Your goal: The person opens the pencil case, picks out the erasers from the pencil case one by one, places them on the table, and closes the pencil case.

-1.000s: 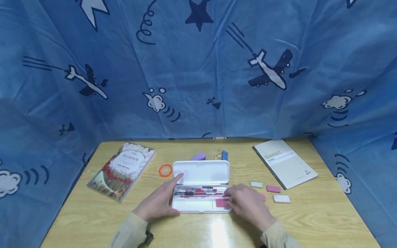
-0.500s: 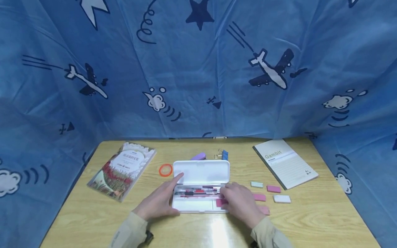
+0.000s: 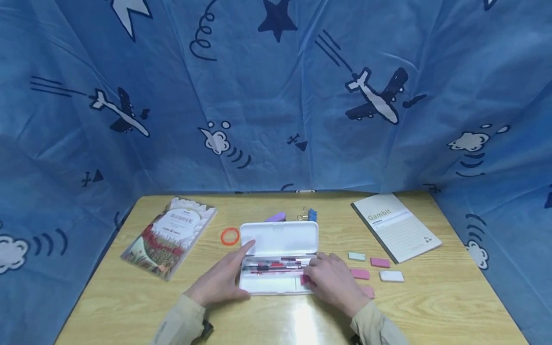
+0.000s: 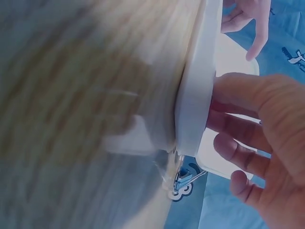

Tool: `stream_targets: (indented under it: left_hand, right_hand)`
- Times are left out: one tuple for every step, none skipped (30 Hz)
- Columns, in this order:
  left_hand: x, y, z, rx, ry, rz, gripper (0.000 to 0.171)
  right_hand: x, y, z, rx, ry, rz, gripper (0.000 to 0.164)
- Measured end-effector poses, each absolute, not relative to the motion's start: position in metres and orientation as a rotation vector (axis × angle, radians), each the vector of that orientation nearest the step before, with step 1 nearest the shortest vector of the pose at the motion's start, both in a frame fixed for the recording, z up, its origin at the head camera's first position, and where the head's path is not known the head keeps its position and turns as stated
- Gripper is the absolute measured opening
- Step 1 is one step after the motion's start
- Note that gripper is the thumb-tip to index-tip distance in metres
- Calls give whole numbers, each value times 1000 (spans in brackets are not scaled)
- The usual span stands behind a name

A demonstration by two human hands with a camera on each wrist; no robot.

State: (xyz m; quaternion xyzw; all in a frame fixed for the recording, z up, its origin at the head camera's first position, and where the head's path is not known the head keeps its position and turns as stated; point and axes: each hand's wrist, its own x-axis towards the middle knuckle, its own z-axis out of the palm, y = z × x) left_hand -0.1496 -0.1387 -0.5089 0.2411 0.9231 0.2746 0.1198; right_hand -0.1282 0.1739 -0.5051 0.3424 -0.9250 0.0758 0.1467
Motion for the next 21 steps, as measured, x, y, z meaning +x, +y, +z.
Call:
stream_targets:
  left_hand:
    - [-150,-139,-509,700,2695,801,129]
    - [-150,-138,-509,698,2693,803,128]
    - [-149,-138,-509,698,2692,803,128]
    - [-149,-138,-509,699,2693,803,128]
    - [-149,-138,-510,696,2693,799,129]
    - [-149,-138,-510,694,2695,796,129]
    - [-149,-138,-510,695,2698,795,129]
    - [-149,-138,-510,698,2703,793,129]
    - [-149,-138,-509,701,2705,791,129]
    - [-149,-138,-509,704,2707,789,129]
    - [-150,-137,-509,707,2709,787,129]
    - [-150,-137,-509,708,2710,787,129]
    - [-150,-137,-509,710,2711,786,129]
    - [-150,-138,-510,711,2712,786,129]
    - [-150,-138,-510,712,2712,786,129]
    - [-150,-138,-510,712,2714,784,129]
    - [-150,-139,-510,711,2716,781,129]
    - [-151,-139,-510,712,2718,781,129]
    - [-151,-139,-510,712,2719,780,129]
    - [-151,-139,-510,712,2719,780,129]
    - [-151,-139,-510,712,2718,782,129]
  right_hand:
    - [-128,174,-506,992,-2653,218,15]
    - [-128,175,-506,997,-2649,218,15]
    - [-129,175,-507,1000,-2648,217,15]
    - [-129,175,-507,1002,-2647,213,16]
    - [-129,175,-508,1003,-2650,213,16]
    - [-129,176,-508,1006,-2656,214,17]
    - [-130,176,-509,1010,-2662,218,17]
    - [-131,176,-509,1012,-2671,219,18]
    - [-131,177,-509,1015,-2679,222,18]
    - [-132,177,-509,1019,-2687,227,19]
    - [-132,177,-510,1026,-2697,234,19]
    - [-133,178,-510,1036,-2703,241,18]
    - [-134,178,-510,1047,-2704,249,18]
    - [-134,179,-510,1059,-2707,256,17]
    - [-135,179,-510,1077,-2702,264,17]
    - [-135,180,-511,1099,-2697,271,17]
    - [-136,180,-511,1122,-2690,276,17]
    - [-136,181,-511,1147,-2681,282,17]
    - [-136,181,-511,1171,-2673,280,18]
    - [-136,182,-511,1193,-2668,278,18]
    - [-136,183,-512,1213,-2665,274,18]
